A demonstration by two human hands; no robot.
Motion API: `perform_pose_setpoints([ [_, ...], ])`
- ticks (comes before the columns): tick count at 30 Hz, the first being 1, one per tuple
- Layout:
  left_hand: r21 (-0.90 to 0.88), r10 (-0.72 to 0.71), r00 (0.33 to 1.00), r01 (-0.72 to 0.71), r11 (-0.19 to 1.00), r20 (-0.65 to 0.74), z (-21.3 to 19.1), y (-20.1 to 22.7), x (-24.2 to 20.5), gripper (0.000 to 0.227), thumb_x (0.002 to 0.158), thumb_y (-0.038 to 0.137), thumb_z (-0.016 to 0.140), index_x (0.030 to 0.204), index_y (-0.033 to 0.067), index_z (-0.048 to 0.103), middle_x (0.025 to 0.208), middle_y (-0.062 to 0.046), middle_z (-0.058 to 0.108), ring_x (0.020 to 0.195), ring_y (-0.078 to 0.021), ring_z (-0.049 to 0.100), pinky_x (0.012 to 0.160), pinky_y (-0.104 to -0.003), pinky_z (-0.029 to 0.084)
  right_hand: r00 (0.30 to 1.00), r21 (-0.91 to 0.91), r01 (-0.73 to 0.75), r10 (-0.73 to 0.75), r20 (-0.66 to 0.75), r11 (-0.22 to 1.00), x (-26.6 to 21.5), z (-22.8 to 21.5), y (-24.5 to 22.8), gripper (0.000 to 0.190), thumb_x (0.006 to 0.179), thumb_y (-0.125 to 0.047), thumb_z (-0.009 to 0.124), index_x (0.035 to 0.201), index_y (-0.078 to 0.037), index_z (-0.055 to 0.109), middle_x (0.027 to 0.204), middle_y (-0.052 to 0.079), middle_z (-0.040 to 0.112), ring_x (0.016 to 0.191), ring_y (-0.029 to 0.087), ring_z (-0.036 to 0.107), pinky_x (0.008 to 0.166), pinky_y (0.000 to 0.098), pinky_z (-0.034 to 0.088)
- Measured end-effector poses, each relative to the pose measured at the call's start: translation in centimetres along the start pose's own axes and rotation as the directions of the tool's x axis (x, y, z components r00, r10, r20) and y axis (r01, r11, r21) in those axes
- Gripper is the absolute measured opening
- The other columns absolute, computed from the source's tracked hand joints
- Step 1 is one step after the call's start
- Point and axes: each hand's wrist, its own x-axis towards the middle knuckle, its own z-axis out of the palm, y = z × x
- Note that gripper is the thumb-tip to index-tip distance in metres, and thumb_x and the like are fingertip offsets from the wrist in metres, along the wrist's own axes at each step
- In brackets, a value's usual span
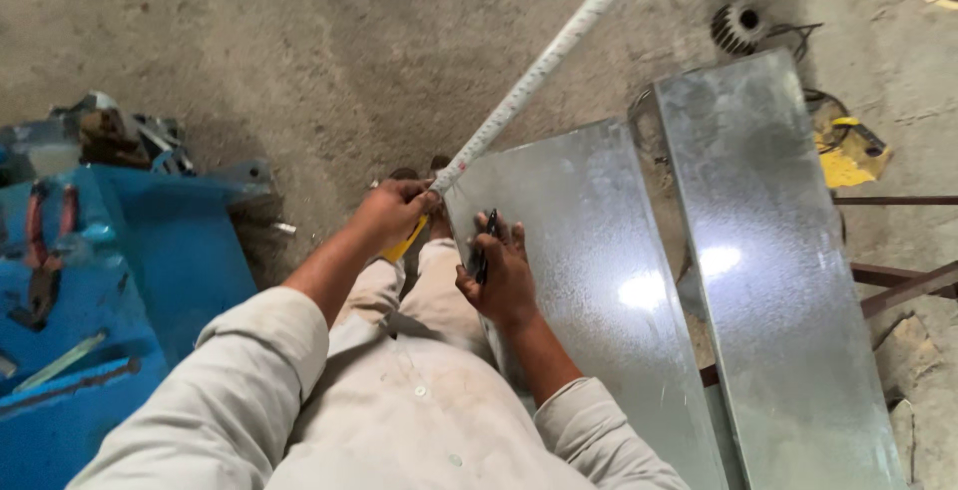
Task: The person measures and marks multiple metal sheets using a tape measure and a marker. They repeatedly align the tape measure along the length of the sheets and make precise marks at specific intervals. The task involves handling the measuring tools and the metal sheets to ensure accurate measurements.
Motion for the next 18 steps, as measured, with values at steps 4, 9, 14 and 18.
perform_pose_setpoints([
  [4, -0.480, 0.045, 0.999, -0.053, 0.876, -0.028, 1.6, -1.2, 1.6, 0.037, 0.095, 0.031, 0.067, 0.123, 0.0063, 0.069, 0.094, -0.002, 0.076, 0.081, -0.0095, 0.066, 0.075, -0.030, 0.054, 0.999, 0.011, -0.028, 0.028, -0.029, 1.000, -0.9, -0.8, 1.1, 0.050, 0.078, -0.021, 0.082, 0.116, -0.007, 0.054, 0.142, 0.021, 0.060, 0.140, 0.044, 0.050, 0.122, 0.0596, 0.027],
  [9, -0.227, 0.019, 0.997, -0.036, 0.973, -0.078, 0.0, -1.0, 1.0, 0.037, 0.098, 0.030, 0.065, 0.125, 0.0048, 0.072, 0.088, -0.004, 0.074, 0.078, -0.0106, 0.061, 0.071, -0.030, 0.051, 1.000, 0.058, 0.020, -0.019, -0.019, 0.998, 0.0, -1.3, 1.4, 0.051, 0.079, -0.022, 0.082, 0.118, -0.004, 0.053, 0.141, 0.024, 0.059, 0.138, 0.046, 0.049, 0.121, 0.0609, 0.027],
  [14, -0.259, -0.058, 0.997, 0.043, 0.965, -0.048, -1.5, -1.7, 0.2, 0.031, 0.099, 0.027, 0.065, 0.115, 0.0023, 0.074, 0.089, -0.007, 0.073, 0.073, -0.0128, 0.062, 0.065, -0.031, 0.052, 0.933, 0.456, -0.304, 0.358, -0.033, 0.836, -1.8, -2.4, 3.1, 0.039, 0.091, -0.026, 0.076, 0.116, -0.005, 0.054, 0.134, 0.021, 0.068, 0.125, 0.033, 0.069, 0.102, 0.0434, 0.055],
  [18, -0.404, -0.066, 0.997, 0.048, 0.913, -0.029, -2.4, -3.5, -0.8, 0.026, 0.101, 0.025, 0.063, 0.108, 0.0017, 0.074, 0.084, -0.005, 0.071, 0.069, -0.0117, 0.061, 0.061, -0.030, 0.049, 0.826, 0.194, -0.262, 0.323, -0.461, 0.946, -1.4, -8.4, 12.1, 0.033, 0.105, -0.026, 0.073, 0.123, -0.006, 0.053, 0.137, 0.025, 0.067, 0.126, 0.039, 0.069, 0.103, 0.0430, 0.056],
])
